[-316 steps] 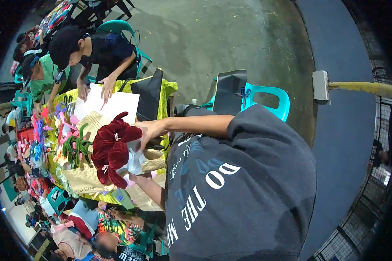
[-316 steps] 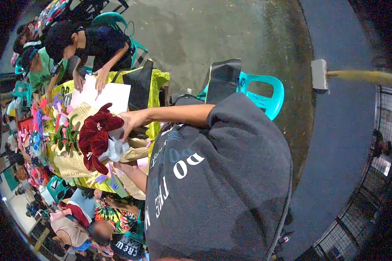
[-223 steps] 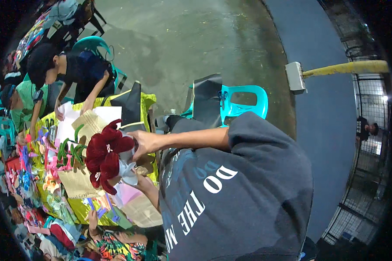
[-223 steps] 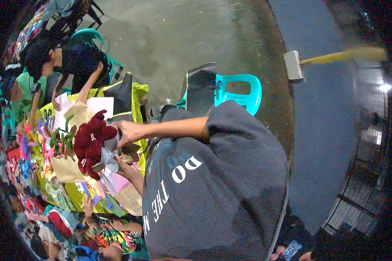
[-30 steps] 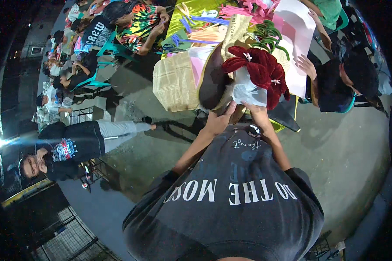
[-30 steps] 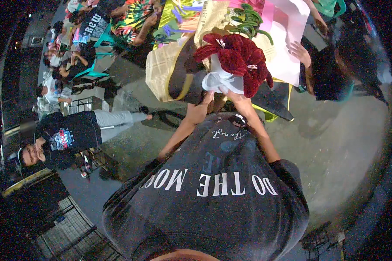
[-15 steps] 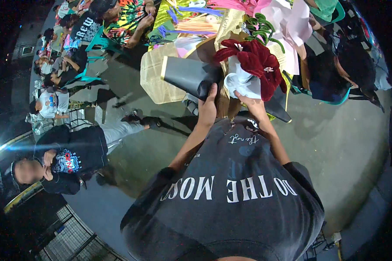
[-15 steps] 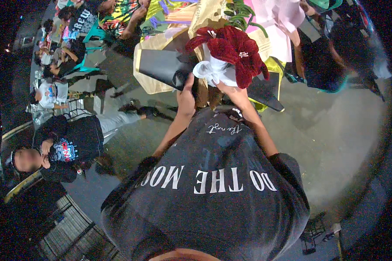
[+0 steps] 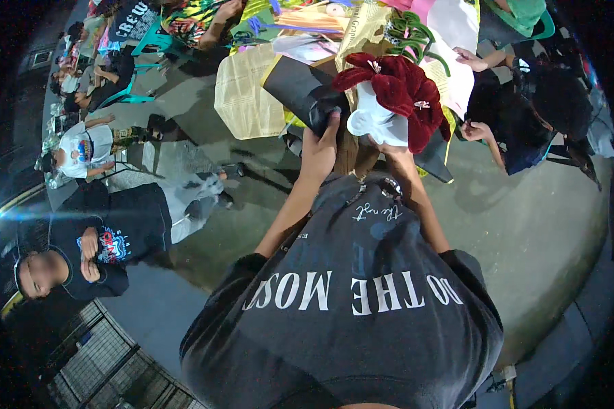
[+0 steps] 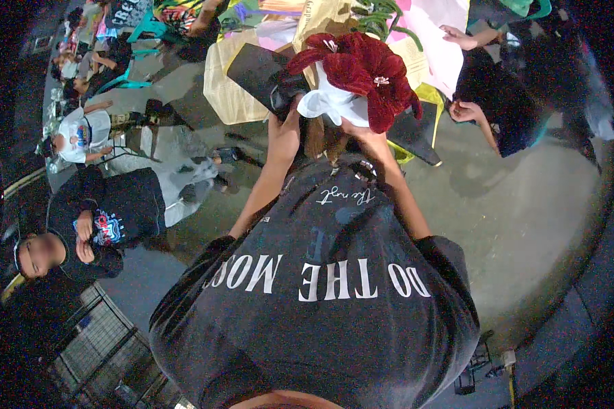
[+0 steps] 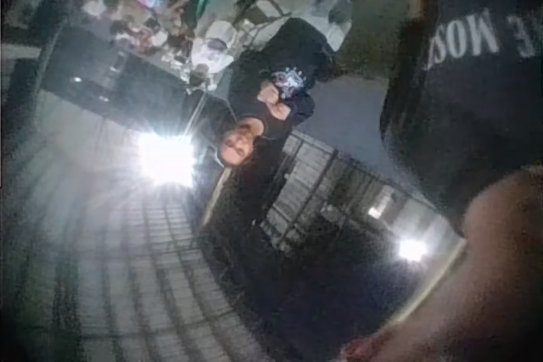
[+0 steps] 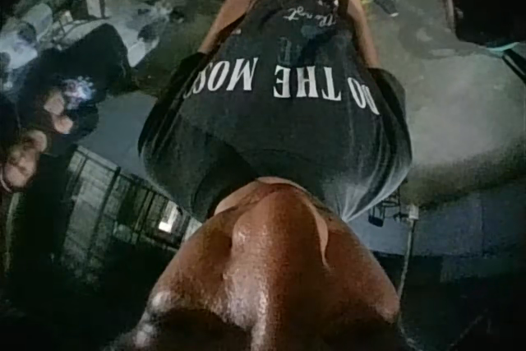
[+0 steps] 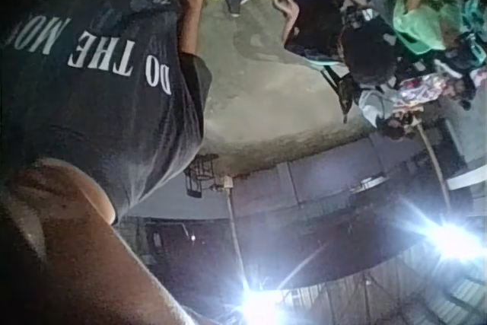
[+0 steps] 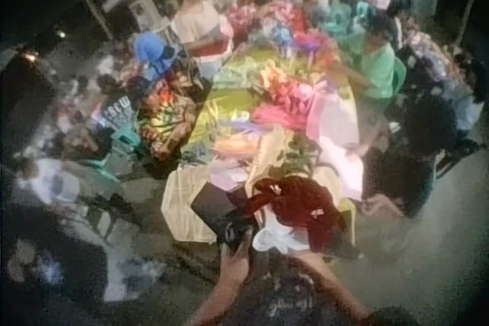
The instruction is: The person assembles a bouquet by arranging artificial red roses and wrapping them in multiple layers of black and gold decorative paper. They secure the wrapping with tape and tie a silver ribbon around the base of the bouquet.
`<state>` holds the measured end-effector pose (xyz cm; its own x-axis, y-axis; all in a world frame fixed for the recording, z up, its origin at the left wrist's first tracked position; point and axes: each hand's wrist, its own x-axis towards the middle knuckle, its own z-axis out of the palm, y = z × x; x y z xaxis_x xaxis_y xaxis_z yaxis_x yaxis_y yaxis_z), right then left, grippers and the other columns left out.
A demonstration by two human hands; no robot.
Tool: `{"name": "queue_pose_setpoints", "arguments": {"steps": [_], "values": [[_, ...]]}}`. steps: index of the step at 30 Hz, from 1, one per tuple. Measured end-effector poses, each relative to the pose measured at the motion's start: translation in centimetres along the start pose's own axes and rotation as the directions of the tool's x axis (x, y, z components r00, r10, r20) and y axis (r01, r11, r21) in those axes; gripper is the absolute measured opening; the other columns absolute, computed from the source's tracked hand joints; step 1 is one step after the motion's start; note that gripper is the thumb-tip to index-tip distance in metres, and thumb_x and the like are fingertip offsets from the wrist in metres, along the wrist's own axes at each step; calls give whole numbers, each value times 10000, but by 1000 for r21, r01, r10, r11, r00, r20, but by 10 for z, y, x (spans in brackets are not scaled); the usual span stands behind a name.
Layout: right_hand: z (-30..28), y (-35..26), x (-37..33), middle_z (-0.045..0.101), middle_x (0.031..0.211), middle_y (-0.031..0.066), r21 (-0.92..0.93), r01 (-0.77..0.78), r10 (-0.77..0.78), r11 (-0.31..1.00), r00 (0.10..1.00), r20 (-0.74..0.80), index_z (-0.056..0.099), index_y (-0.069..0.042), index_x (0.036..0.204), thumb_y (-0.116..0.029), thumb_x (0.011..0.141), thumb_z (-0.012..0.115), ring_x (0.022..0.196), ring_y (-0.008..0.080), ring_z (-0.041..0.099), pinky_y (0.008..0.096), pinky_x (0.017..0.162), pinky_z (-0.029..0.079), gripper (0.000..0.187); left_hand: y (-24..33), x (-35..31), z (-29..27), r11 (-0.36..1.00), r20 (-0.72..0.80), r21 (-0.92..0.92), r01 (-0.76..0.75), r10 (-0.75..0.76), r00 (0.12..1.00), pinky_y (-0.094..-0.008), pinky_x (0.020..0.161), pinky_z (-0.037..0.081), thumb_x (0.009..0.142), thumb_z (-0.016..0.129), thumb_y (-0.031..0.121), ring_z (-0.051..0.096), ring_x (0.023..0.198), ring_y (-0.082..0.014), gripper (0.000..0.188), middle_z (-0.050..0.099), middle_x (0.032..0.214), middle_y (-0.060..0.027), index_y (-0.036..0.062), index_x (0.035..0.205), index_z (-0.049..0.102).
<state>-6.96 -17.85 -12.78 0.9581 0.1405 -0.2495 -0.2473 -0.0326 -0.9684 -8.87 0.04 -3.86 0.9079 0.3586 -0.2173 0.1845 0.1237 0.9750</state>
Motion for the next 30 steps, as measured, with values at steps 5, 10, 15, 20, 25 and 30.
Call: {"name": "queue_pose_setpoints", "arguments": {"steps": [5, 10, 15, 20, 25, 30], "values": [[2, -24, 1, 630, 1115, 85, 25, -37, 38, 999, 998, -52, 604, 1, 1165, -308, 707, 861, 996, 197, 593, 337, 877, 488, 609, 14, -7, 8, 993, 26, 112, 44, -47, 999, -325, 903, 456, 969, 619, 191, 599, 1025, -168, 316, 656, 1120, -88, -19, 1201, 571], [2, -45, 3, 644, 1084, 84, 40, -27, 30, 999, 997, -68, 621, -1, 1139, -323, 708, 862, 967, 198, 600, 345, 853, 498, 589, 4, -9, 8, 993, 198, 107, 53, -73, 978, -338, 948, 462, 984, 588, 154, 607, 1067, -187, 356, 632, 1173, -95, -16, 1284, 499], [-8, -54, 10, 656, 1057, 87, 8, -63, 63, 998, 998, 2, 624, -3, 1143, -364, 703, 866, 956, 212, 611, 368, 857, 497, 619, -3, -11, 16, 996, 394, 86, -33, -3, 919, -331, 1008, 412, 1026, 479, 100, 521, 1191, -187, 384, 544, 1276, -96, -13, 1375, 364], [0, -71, 19, 661, 1040, 90, 137, -115, 118, 984, 993, -13, 627, 12, 1125, -383, 698, 863, 959, 226, 627, 364, 847, 501, 628, 11, -1, 20, 957, 361, 261, -129, 27, 932, -360, 1017, 404, 990, 522, 90, 524, 1187, -211, 404, 525, 1284, -118, 5, 1357, 376], [3, -56, 55, 654, 1054, 76, 54, 5, 4, 999, 987, -159, 600, 31, 1135, -301, 714, 859, 939, 187, 617, 339, 827, 505, 595, 7, 29, 24, 877, 330, 414, -242, 103, 938, -405, 926, 421, 958, 557, 168, 550, 1060, -360, 300, 558, 1121, -207, -52, 1161, 544], [13, -69, 71, 614, 1187, 110, -6, -29, 29, 1000, 999, -31, 548, 37, 1219, -308, 716, 859, 1082, 239, 579, 345, 954, 456, 685, 7, 48, 15, 892, 109, 365, -265, 242, 964, -373, 887, 433, 995, 441, 133, 554, 976, -288, 259, 570, 1056, -178, -60, 1116, 562]]}}
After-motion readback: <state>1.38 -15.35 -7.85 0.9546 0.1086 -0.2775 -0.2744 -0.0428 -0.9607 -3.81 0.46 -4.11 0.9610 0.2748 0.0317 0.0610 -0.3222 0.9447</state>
